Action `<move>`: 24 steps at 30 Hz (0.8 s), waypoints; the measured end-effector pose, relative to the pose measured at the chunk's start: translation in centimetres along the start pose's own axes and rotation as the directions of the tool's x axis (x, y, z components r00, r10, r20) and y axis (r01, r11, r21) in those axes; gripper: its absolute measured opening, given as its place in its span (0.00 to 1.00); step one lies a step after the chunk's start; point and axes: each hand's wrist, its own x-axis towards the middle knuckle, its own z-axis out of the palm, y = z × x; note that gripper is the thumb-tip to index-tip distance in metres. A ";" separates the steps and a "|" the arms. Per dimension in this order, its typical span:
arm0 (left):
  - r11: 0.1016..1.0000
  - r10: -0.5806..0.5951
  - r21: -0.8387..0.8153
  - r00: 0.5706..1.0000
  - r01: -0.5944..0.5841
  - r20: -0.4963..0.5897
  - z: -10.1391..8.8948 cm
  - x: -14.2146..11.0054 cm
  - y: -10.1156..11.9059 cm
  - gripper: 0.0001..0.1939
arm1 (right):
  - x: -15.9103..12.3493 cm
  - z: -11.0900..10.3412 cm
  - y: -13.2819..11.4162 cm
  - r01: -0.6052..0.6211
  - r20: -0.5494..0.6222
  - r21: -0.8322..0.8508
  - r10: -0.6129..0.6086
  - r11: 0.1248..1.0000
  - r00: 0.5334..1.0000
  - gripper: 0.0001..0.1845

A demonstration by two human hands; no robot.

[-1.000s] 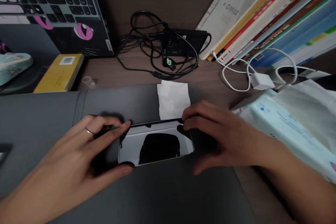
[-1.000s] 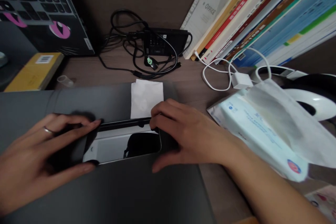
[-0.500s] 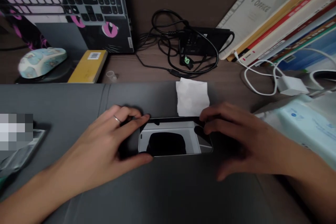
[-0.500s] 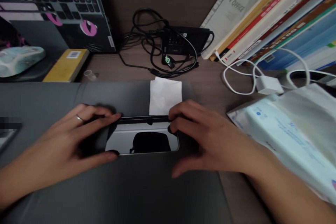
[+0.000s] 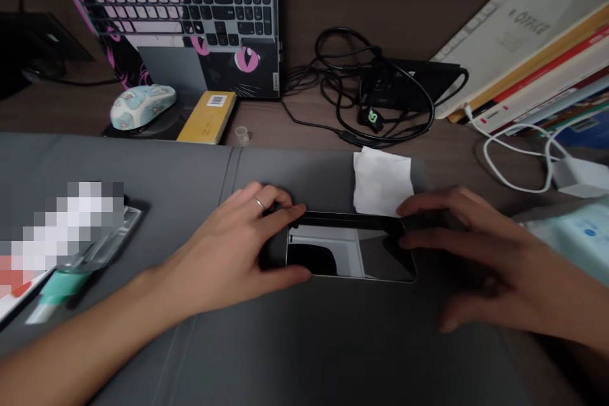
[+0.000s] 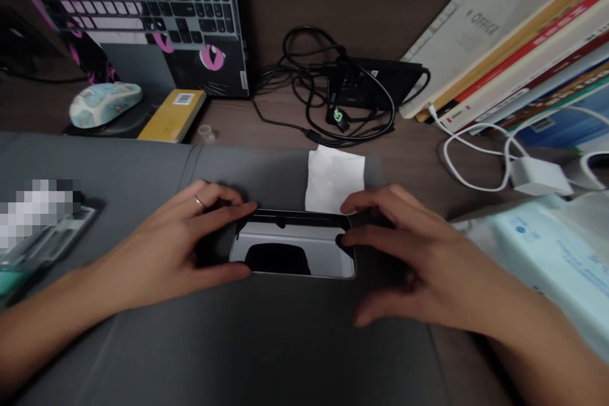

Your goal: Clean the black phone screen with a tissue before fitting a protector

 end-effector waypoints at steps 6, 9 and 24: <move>1.000 -0.004 -0.014 1.000 0.004 -0.001 0.0 0.1 -0.1 0.34 | 0.5 0.4 -0.6 0.010 0.041 0.026 -0.011 1.000 0.999 0.34; 1.000 0.002 -0.027 1.000 -0.002 -0.007 0.0 0.0 -0.2 0.34 | 1.6 0.6 -1.7 0.032 0.074 0.059 -0.036 0.998 0.997 0.37; 0.998 0.030 -0.053 0.999 -0.032 -0.040 0.0 0.2 -0.3 0.28 | 8.4 2.2 -5.7 0.051 0.267 0.107 -0.078 0.993 0.961 0.42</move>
